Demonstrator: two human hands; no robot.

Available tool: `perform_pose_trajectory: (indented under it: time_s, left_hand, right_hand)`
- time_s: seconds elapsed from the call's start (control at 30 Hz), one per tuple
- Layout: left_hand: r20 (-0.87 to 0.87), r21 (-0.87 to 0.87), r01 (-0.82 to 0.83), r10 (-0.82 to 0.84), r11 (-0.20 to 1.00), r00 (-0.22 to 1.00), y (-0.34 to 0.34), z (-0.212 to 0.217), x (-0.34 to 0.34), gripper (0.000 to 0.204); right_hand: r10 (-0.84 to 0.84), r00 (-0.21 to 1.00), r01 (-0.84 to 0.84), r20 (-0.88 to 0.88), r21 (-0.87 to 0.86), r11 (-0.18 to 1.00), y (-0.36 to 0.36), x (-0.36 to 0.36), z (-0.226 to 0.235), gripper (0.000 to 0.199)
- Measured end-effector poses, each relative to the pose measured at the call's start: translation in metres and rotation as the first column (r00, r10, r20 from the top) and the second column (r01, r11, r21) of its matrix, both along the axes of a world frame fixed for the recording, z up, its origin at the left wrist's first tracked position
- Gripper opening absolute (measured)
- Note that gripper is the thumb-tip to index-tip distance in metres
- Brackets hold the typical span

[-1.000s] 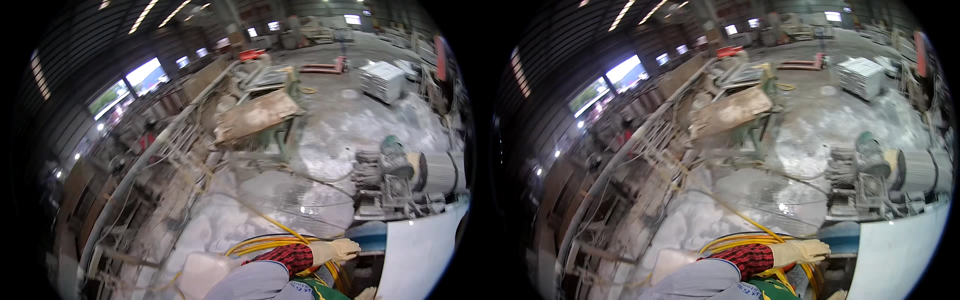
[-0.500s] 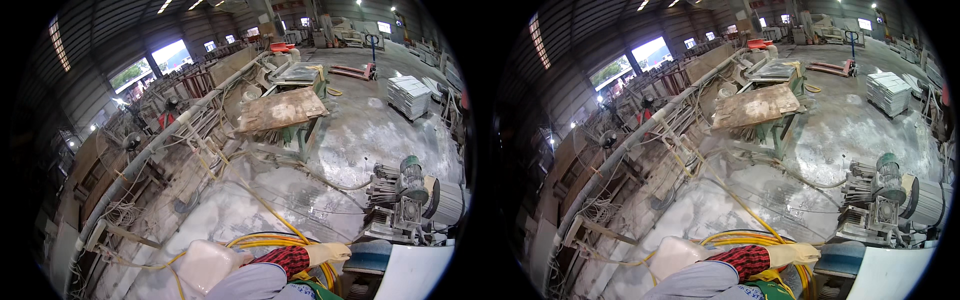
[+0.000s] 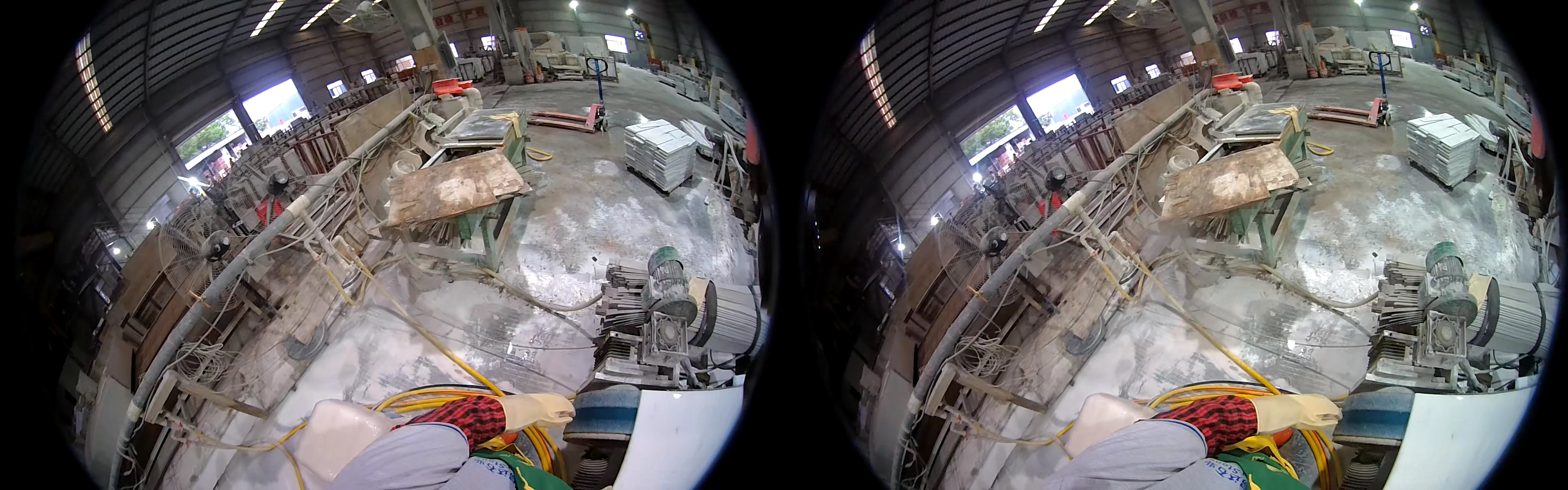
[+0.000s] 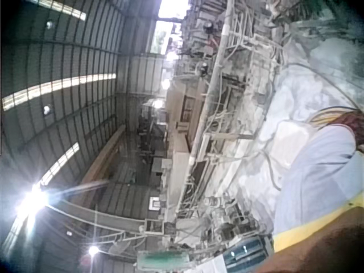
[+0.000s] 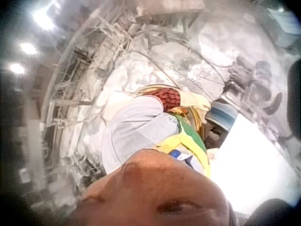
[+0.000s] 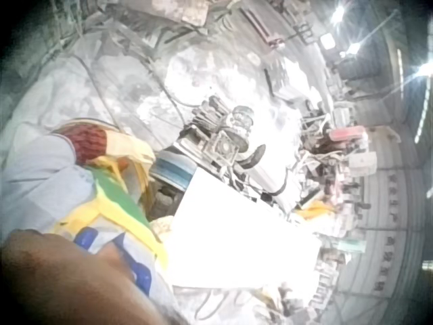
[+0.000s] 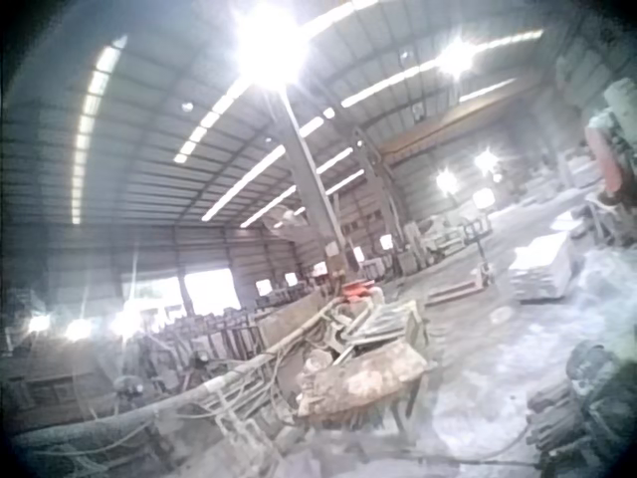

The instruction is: The person repeatedly picks up large white rectangular sheets from a conveyor belt and places them onto a stack. The person handles the sheets one at a time, moving them from the conveyor to the stack in a repetitive cycle.

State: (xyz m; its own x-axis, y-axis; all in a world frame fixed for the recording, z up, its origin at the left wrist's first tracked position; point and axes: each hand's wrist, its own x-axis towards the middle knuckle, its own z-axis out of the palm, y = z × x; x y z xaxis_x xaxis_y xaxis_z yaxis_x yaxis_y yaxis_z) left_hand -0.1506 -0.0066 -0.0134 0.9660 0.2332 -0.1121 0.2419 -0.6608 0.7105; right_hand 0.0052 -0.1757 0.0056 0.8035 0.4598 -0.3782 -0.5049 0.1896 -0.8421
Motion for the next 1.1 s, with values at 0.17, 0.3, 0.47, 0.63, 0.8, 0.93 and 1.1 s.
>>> perform_pose_trajectory:
  time_s: [0.17,0.3,0.47,0.63,0.8,0.93,1.1]
  left_hand:
    - [-0.031,-0.053,0.044,-0.046,0.998,0.998,0.006,0.017,0.002,0.039]
    - [-0.021,-0.114,0.151,-0.155,0.982,0.988,0.010,0.023,0.026,0.037]
    - [0.244,-0.116,0.328,-0.294,0.937,0.924,0.022,0.065,0.081,0.034]
    - [0.364,-0.158,0.486,-0.407,0.859,0.838,0.018,0.086,0.124,0.037]
    - [0.424,0.020,0.761,-0.694,0.649,0.581,-0.024,0.063,0.168,0.045]
    - [0.332,0.318,0.817,-0.864,0.480,0.378,-0.067,0.052,0.210,0.064]
    - [0.327,0.502,0.775,-0.914,0.384,0.241,-0.097,0.045,0.292,0.068]
  right_hand:
    - [-0.204,0.963,0.219,-0.175,0.070,0.973,-0.011,0.008,-0.014,0.050]
    - [-0.413,0.866,0.458,-0.283,0.117,0.881,-0.042,0.019,-0.032,0.052]
    - [-0.705,0.549,0.832,-0.450,0.212,0.512,-0.130,0.012,-0.063,0.054]
    - [-0.660,0.282,0.957,-0.696,0.150,0.249,-0.146,-0.016,-0.077,0.041]
    - [-0.819,0.197,0.980,-0.539,0.082,0.181,-0.089,-0.120,0.004,0.042]
    - [-0.742,0.347,0.937,-0.574,0.191,0.291,-0.075,-0.199,0.007,0.047]
    - [-0.802,0.215,0.959,-0.558,-0.033,0.281,-0.052,-0.210,-0.005,0.050]
